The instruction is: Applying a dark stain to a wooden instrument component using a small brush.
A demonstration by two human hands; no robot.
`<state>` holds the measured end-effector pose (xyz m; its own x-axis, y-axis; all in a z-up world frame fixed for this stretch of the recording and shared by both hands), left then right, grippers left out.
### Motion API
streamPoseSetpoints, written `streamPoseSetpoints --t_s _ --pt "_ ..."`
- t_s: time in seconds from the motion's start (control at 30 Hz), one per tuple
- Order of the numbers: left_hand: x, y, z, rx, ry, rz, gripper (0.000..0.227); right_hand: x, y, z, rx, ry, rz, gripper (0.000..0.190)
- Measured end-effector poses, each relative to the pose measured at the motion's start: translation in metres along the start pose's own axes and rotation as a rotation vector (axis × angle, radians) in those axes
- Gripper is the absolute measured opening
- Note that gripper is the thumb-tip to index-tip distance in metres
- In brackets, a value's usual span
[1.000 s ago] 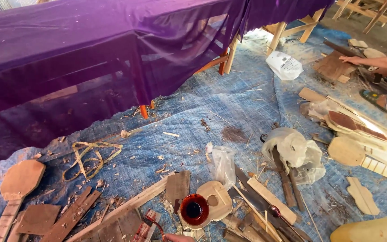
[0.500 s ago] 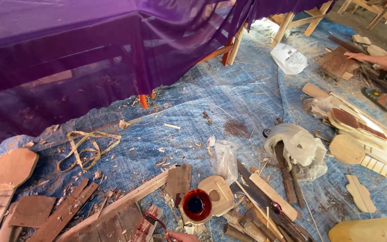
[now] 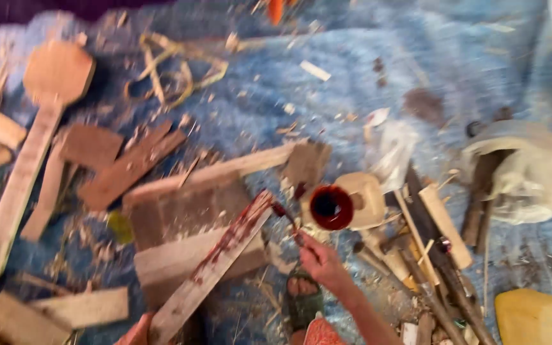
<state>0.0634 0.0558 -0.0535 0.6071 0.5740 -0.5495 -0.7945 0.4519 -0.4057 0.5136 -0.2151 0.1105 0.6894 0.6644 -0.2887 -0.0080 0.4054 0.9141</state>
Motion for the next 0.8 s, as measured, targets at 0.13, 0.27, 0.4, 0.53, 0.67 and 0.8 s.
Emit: streamPoseSetpoints --t_s 0.13,0.27,0.4,0.53,0.67,0.8 --pt "-0.015 -0.055 0.053 0.226 -0.038 0.182 0.071 -0.001 0.015 -0.007 -0.224 -0.006 -0.064 0.058" --pt "-0.012 -0.043 0.041 0.219 -0.012 0.141 0.077 0.005 0.036 -0.024 -0.425 -0.072 0.210 0.061" --pt "-0.010 -0.030 0.033 0.237 0.038 0.157 0.079 0.024 0.038 -0.045 -0.869 -0.041 0.470 0.064" --pt "-0.016 -0.036 0.032 0.209 0.131 0.213 0.077 0.058 0.009 -0.020 -0.964 -0.128 0.339 0.059" --pt "-0.011 -0.026 0.026 0.246 0.164 0.237 0.080 0.021 0.019 -0.075 -1.051 0.017 0.523 0.083" --pt "-0.017 -0.037 0.040 0.233 0.178 0.266 0.079 0.025 0.020 -0.073 -0.884 0.047 0.521 0.084"
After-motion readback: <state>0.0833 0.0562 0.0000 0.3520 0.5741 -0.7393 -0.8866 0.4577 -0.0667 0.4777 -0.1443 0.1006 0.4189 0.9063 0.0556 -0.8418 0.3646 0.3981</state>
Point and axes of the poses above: each hand's wrist, its own x-axis towards the middle knuckle, its own z-axis out of the back of the hand, y = z × x, the point moved 10 cm from there along x, towards the middle knuckle, and after that the axes turned 2 degrees about z, right-handed, at the moved point
